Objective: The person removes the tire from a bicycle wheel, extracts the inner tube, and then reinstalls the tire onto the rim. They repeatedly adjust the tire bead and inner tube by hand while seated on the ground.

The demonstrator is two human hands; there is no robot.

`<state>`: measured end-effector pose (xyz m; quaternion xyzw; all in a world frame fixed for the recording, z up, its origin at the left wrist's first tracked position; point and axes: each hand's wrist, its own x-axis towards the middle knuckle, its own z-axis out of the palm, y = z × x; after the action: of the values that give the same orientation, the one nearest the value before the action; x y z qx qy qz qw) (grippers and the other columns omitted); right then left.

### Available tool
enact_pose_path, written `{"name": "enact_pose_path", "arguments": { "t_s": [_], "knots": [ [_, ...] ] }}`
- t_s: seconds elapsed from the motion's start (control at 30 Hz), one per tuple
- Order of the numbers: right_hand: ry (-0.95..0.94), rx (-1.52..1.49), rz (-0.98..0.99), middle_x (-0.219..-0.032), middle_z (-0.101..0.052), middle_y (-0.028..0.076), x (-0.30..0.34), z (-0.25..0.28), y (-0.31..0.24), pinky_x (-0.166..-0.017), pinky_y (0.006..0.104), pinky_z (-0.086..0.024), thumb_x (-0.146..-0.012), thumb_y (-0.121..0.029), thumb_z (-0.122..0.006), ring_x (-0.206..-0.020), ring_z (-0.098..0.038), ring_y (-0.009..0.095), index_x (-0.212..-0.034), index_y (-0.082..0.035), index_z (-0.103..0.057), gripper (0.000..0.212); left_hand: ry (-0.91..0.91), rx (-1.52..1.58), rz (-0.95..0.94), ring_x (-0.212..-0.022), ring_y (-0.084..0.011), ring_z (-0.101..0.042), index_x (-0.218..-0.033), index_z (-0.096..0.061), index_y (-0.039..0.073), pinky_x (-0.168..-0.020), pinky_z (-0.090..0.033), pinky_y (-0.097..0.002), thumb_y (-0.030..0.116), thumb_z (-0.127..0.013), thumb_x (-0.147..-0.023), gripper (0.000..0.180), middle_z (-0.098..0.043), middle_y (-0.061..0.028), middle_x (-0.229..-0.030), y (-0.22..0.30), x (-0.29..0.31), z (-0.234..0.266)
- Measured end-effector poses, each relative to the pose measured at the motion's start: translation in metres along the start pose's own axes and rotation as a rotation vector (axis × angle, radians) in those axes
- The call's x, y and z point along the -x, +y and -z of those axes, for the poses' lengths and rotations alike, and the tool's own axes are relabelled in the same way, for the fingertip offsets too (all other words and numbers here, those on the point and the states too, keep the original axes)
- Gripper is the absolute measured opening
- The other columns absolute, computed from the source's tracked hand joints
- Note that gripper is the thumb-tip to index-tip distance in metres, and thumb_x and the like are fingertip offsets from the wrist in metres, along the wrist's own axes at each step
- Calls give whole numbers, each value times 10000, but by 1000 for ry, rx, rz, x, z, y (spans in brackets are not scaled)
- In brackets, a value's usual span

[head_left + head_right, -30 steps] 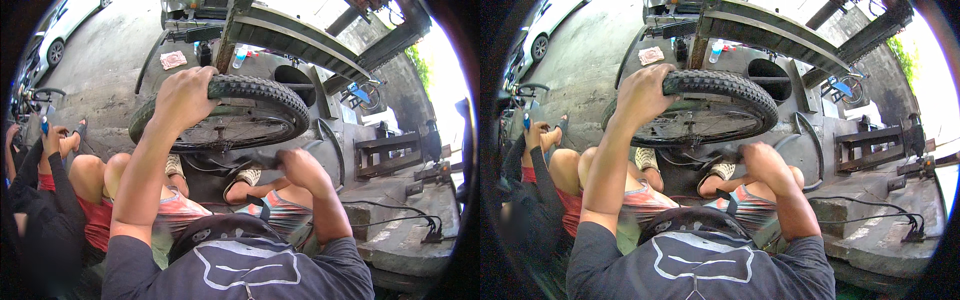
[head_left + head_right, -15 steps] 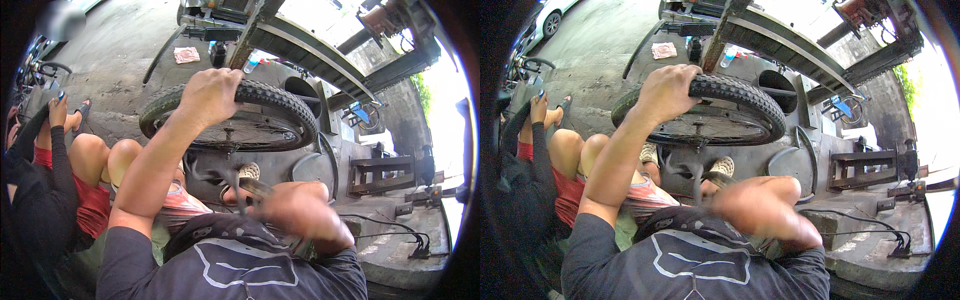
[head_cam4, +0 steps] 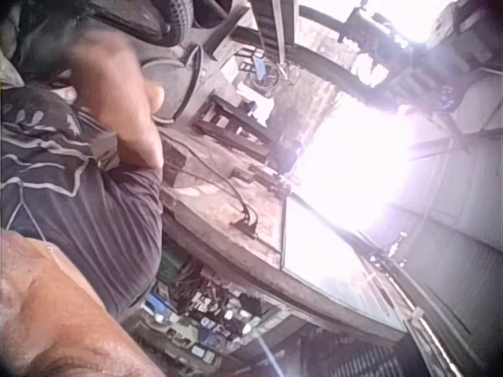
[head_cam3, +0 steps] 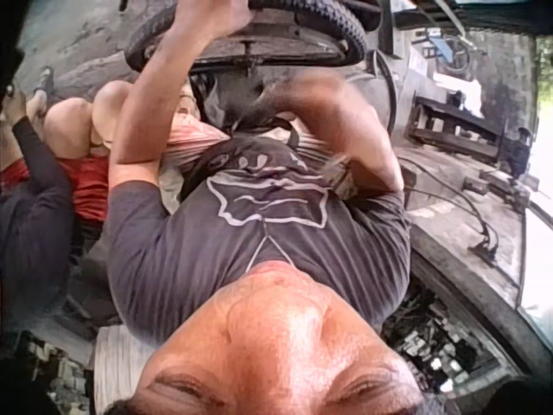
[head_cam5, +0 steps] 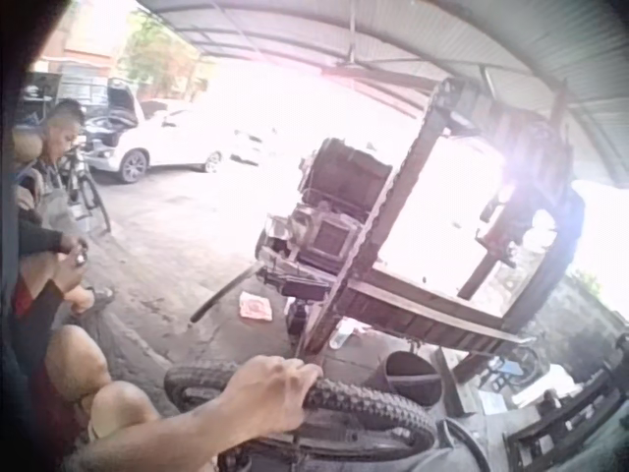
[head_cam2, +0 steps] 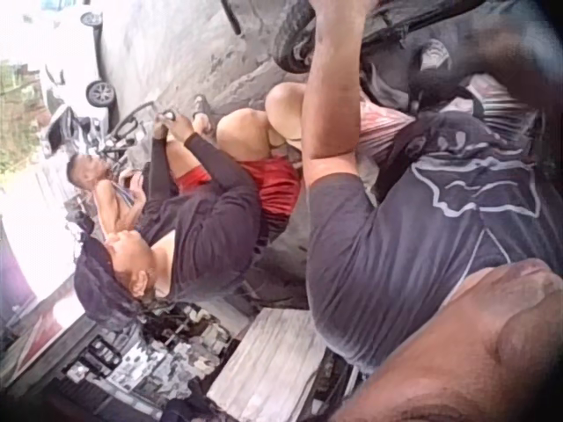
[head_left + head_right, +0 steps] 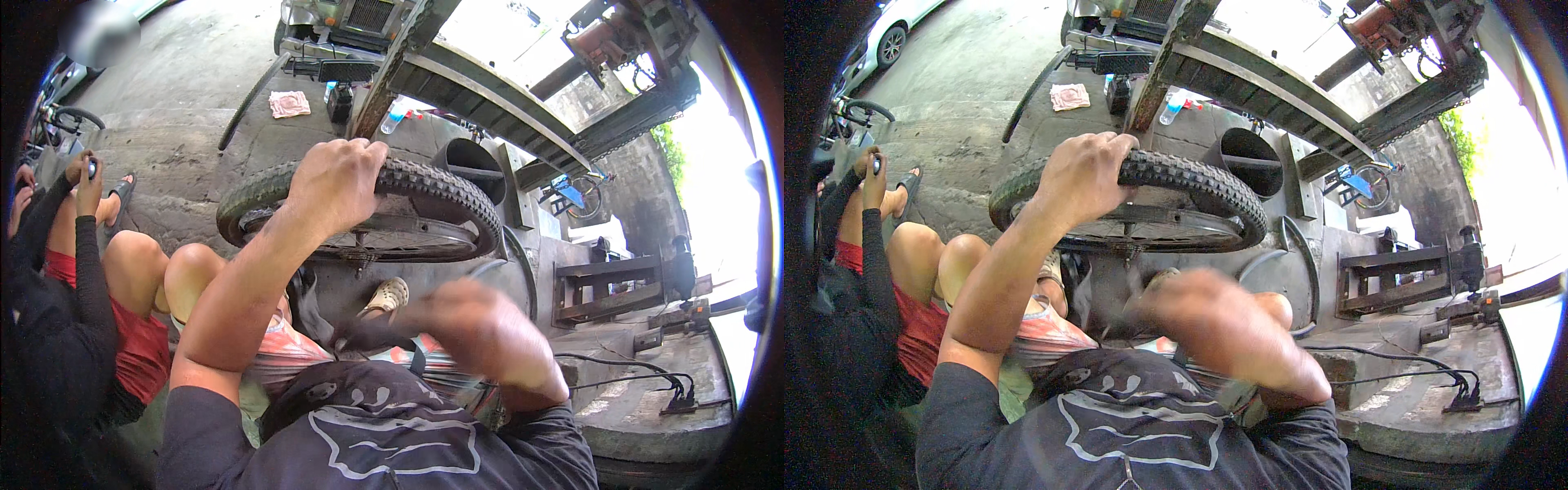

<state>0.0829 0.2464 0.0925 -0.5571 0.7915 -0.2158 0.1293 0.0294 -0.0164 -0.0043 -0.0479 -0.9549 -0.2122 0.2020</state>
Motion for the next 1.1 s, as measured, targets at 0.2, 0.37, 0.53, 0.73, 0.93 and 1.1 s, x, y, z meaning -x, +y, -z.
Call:
{"name": "enact_pose_path", "arguments": {
  "t_s": [0.2,0.37,0.53,0.73,0.93,1.1],
  "knots": [
    [390,-535,-540,-1039,-783,34,22,-14,73,-791,294,-539,-991,-125,-768,-884,-681,120,-1221,34,-749,280,11,12,-34,-989,-370,-749,-1136,-710,63,-914,-588,-480,188,-819,-812,364,-750,-158,-1021,5,5,-9],
    [436,-778,-633,-1042,-771,30,20,-22,106,-843,269,-519,-1053,-132,-685,-914,-656,99,-1204,19,-760,227,-21,-2,-23,-986,-372,-750,-1143,-706,57,-904,-589,-482,150,-790,-810,356,-753,-156,-1027,11,8,-6],
    [446,-660,-740,-984,-749,-12,7,-16,101,-828,285,-523,-1074,-159,-682,-896,-635,98,-1151,38,-772,229,-14,-10,-32,-1015,-381,-747,-1177,-703,66,-933,-583,-488,167,-809,-806,399,-758,-162,-1055,11,4,-10],
    [373,-515,-690,-753,-641,14,-12,-11,120,-672,331,-473,-1034,-211,-738,-737,-536,89,-1077,31,-781,249,-45,-1,13,-1136,-371,-729,-1226,-713,89,-995,-568,-479,186,-843,-824,434,-768,-149,-1175,12,-2,0],
    [221,-510,-643,-875,-750,110,-19,8,115,-814,384,-539,-1023,-161,-735,-820,-614,162,-1187,9,-776,240,-9,-28,-5,-1085,-378,-740,-1220,-722,80,-967,-579,-485,227,-885,-809,466,-772,-158,-1128,15,-4,6],
    [149,-358,-577,-984,-777,244,-21,10,117,-866,429,-551,-995,-186,-749,-872,-706,249,-1204,-1,-774,281,-3,-38,7,-1116,-375,-738,-1238,-729,94,-976,-576,-478,252,-907,-795,503,-775,-156,-1169,15,-4,7]
  ]
}}
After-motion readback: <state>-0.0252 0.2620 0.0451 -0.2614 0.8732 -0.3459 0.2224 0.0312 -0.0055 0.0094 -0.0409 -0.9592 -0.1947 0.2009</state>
